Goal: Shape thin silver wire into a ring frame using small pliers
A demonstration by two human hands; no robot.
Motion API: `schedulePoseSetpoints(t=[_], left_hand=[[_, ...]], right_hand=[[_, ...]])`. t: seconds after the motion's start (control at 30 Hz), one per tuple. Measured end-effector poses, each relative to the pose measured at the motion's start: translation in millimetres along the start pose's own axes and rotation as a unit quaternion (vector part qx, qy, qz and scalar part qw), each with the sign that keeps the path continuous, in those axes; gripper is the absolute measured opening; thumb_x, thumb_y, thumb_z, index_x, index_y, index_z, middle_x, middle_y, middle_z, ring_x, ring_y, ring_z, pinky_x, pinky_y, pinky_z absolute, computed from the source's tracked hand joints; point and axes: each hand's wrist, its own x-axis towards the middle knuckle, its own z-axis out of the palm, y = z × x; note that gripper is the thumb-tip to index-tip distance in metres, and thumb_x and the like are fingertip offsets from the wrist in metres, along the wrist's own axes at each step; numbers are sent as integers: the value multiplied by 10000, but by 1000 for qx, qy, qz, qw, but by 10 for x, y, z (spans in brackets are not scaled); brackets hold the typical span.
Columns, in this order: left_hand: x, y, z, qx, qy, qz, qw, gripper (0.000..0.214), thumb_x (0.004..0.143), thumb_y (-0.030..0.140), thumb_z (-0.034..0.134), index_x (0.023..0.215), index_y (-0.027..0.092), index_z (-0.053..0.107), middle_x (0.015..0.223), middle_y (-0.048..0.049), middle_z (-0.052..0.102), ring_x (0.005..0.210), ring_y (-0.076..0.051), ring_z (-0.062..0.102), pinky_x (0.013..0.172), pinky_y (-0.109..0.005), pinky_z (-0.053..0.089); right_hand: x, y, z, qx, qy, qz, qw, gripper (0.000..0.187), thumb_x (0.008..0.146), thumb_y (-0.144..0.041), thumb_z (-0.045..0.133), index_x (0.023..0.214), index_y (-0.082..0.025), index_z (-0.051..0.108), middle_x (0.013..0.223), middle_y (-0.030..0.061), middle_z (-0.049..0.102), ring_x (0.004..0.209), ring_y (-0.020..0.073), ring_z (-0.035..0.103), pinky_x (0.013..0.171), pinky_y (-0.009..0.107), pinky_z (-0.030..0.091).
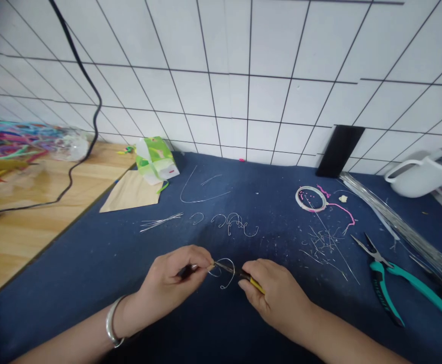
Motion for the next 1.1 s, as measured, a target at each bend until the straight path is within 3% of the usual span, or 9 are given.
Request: schedulePoseSetpoints(t=[0.17, 0.43, 0.8, 1.1], left_hand=[[21, -26, 19, -52, -21, -105, 993, 51, 774, 128, 536, 771, 165, 570, 674, 0, 579, 581, -89, 503, 532, -208, 409], [94, -23, -7, -199, -98, -228, 948, 76, 792, 220, 538, 769, 155, 571, 607, 32, 482, 511, -63, 394, 457, -180, 329], [89, -16, -19, -255, -136, -284, 914, 114, 804, 242, 517, 784, 148, 578, 675, 13, 536, 513, -61, 421, 483, -188, 356], [91, -22, 1, -273, -123, -274, 914, 82, 806, 215, 509, 807, 156, 566, 657, 23, 510, 538, -70, 445, 522, -205, 389]], right_hand=[[20, -30, -17, 25, 1, 29, 999, 105, 873, -250, 430, 917, -202, 512, 767, 2, 552, 694, 117, 502, 635, 242, 392], [25, -50, -29, 13, -2, 35, 999, 105, 874, -250, 425, 901, -202, 514, 748, -2, 550, 673, 115, 500, 614, 237, 389], [8, -43, -29, -41, 3, 18, 999, 117, 877, -253, 422, 927, -199, 512, 751, 7, 545, 680, 125, 494, 629, 252, 391], [7, -26, -16, -79, 19, -6, 997, 149, 885, -264, 405, 945, -191, 520, 759, 21, 558, 678, 132, 499, 632, 266, 400]])
